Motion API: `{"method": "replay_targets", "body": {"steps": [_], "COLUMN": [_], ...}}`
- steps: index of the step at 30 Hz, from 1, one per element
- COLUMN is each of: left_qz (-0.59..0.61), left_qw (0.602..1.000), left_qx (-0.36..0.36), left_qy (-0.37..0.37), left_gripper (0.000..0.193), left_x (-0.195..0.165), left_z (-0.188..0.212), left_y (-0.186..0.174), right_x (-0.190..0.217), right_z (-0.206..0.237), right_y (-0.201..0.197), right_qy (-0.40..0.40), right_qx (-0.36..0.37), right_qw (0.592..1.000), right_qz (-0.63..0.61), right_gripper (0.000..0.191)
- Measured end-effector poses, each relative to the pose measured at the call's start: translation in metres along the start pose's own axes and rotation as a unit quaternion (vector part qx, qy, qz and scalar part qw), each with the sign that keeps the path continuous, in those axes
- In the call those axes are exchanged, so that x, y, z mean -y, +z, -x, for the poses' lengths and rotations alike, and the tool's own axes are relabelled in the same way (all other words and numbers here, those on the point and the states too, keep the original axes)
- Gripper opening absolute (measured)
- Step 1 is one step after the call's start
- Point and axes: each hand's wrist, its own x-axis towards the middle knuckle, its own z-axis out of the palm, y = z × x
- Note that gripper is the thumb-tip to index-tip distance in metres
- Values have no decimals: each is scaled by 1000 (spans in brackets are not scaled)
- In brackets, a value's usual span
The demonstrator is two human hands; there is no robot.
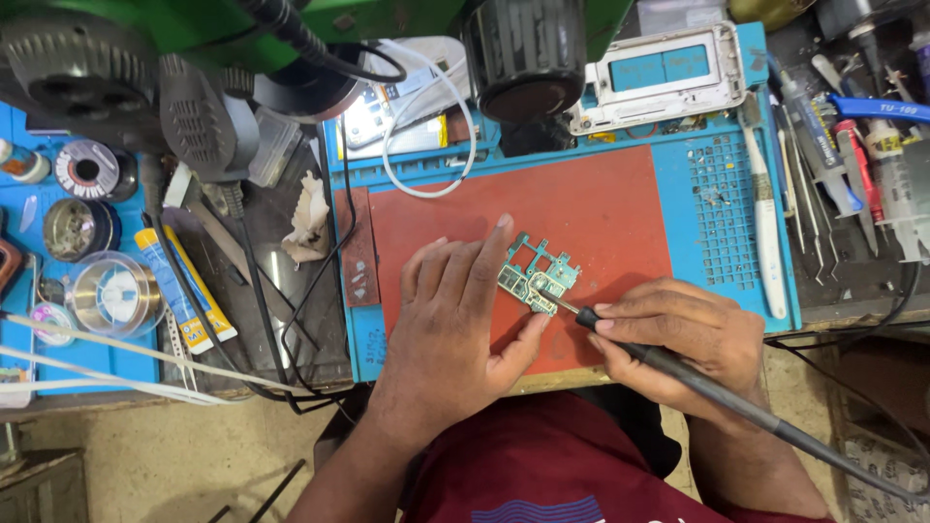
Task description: The person solders a small green circuit board on a red mat using a soldering iron and solder wire. They hold the board with the left hand and apply solder with the right hand, working on multiple points on the board.
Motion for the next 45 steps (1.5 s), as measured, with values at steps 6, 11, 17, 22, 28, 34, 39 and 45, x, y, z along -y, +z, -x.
{"method": "replay_targets", "body": {"steps": [6, 11, 17, 22, 28, 34, 39, 45], "left_qz": [6, 7, 4, 8, 9, 12, 5, 2], "left_qw": [1000, 1000, 1000, 1000, 1000, 1000, 1000, 1000], "left_qx": [-8, -8, -6, -9, -10, -3, -4, -3], "left_qy": [8, 10, 8, 12, 11, 10, 8, 8], "left_gripper": [87, 87, 88, 89, 89, 88, 87, 87], "left_x": [-1, -1, -1, -1, -1, -2, -4, -5], "left_z": [-1, -1, -1, -1, -2, -2, -3, -4], "left_y": [0, 0, 0, 1, 0, -1, -1, 0], "right_x": [-3, -3, -1, -1, -3, -20, -40, -52], "right_z": [0, 2, 0, -2, 4, 28, 48, 54], "right_y": [0, 0, 1, 0, -3, -10, -8, -11], "right_qy": [-14, 1, 0, 1, 25, 103, 182, 205], "right_qx": [-7, -4, -3, 2, -24, -102, -230, -259], "right_qw": [1000, 1000, 1000, 1000, 999, 979, 867, 842], "right_qz": [-9, 0, 4, 4, -19, -141, -402, -426], "right_gripper": [20, 22, 23, 22, 22, 22, 23, 23]}}
